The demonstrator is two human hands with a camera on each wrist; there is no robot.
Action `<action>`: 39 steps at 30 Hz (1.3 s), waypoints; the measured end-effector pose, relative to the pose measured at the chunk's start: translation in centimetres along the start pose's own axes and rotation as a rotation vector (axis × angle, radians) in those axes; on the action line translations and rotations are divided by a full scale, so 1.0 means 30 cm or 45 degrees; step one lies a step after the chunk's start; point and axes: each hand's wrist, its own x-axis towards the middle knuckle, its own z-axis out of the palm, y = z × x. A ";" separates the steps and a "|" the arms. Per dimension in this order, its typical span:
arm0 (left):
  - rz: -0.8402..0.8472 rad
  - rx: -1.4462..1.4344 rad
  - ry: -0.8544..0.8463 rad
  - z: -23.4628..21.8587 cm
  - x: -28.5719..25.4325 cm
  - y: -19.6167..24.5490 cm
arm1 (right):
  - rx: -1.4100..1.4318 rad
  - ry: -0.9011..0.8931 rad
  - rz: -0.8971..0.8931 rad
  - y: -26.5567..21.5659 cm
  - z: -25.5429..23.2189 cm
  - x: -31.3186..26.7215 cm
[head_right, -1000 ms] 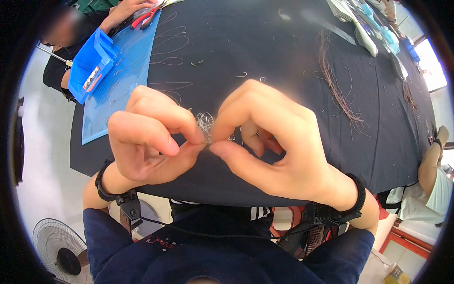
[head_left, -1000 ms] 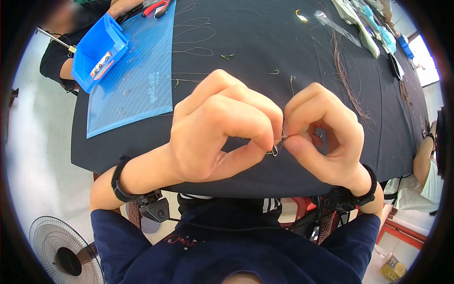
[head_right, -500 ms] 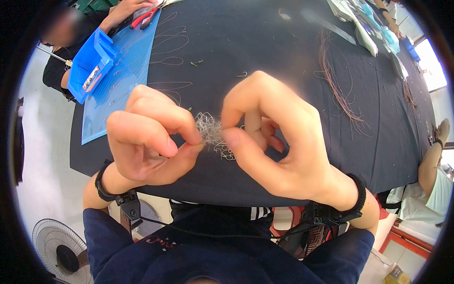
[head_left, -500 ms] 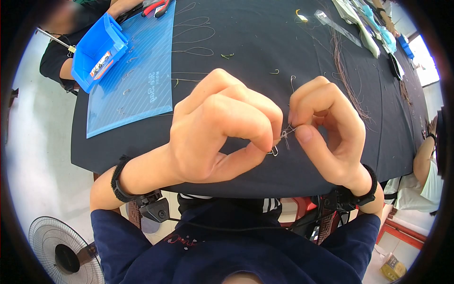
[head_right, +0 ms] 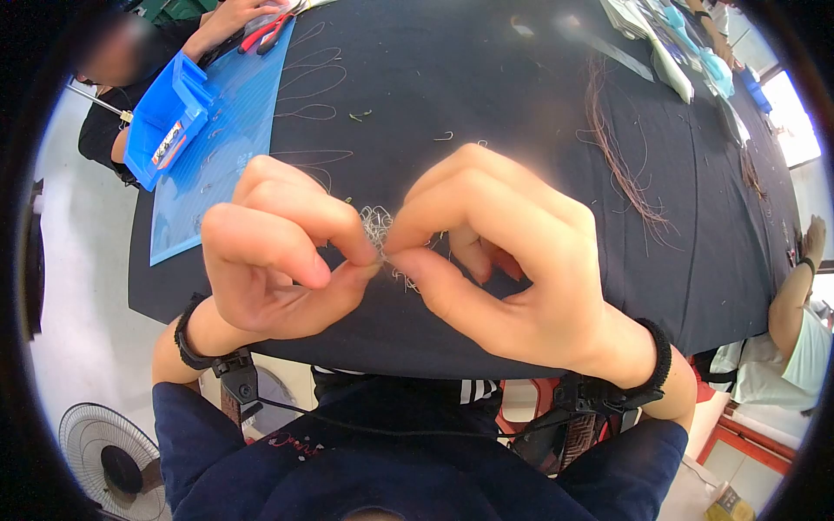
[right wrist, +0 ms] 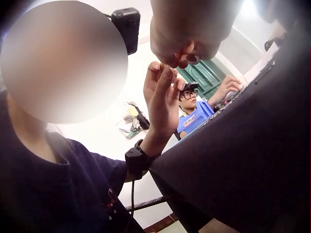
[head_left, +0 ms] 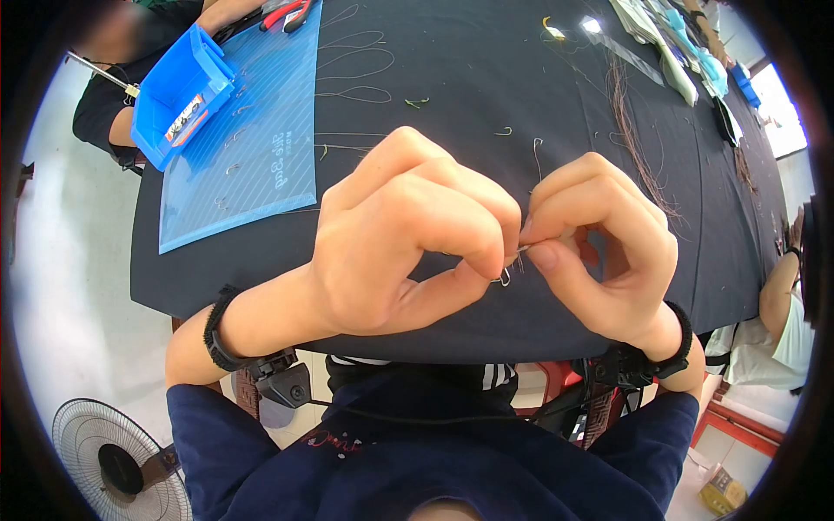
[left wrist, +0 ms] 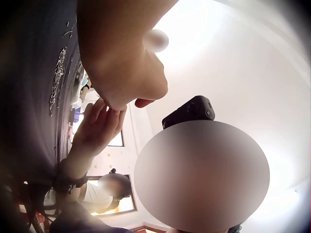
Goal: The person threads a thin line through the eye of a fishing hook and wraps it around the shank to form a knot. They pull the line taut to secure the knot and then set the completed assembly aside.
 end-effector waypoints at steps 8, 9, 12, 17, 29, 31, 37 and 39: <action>-0.072 -0.045 0.035 0.004 0.002 0.003 | 0.226 -0.042 0.252 -0.008 -0.007 -0.010; -0.071 -0.046 0.039 0.005 0.002 0.005 | 0.257 -0.035 0.274 -0.006 -0.006 -0.012; -0.061 -0.045 0.050 0.005 0.002 0.007 | 0.312 -0.026 0.318 -0.005 -0.002 -0.016; -0.040 -0.027 0.040 0.003 0.002 0.001 | 0.337 -0.033 0.334 -0.004 0.001 -0.016; -0.035 -0.035 -0.004 -0.004 0.005 -0.001 | 0.271 -0.051 0.300 -0.005 0.000 -0.014; -0.038 -0.035 0.016 0.000 0.002 -0.001 | 0.254 -0.049 0.284 -0.004 -0.003 -0.013; -0.044 -0.038 0.059 0.010 0.003 0.002 | 0.251 -0.046 0.263 -0.003 -0.003 -0.014; -0.038 -0.035 0.062 0.012 0.004 -0.001 | 0.241 -0.048 0.243 0.000 -0.004 -0.014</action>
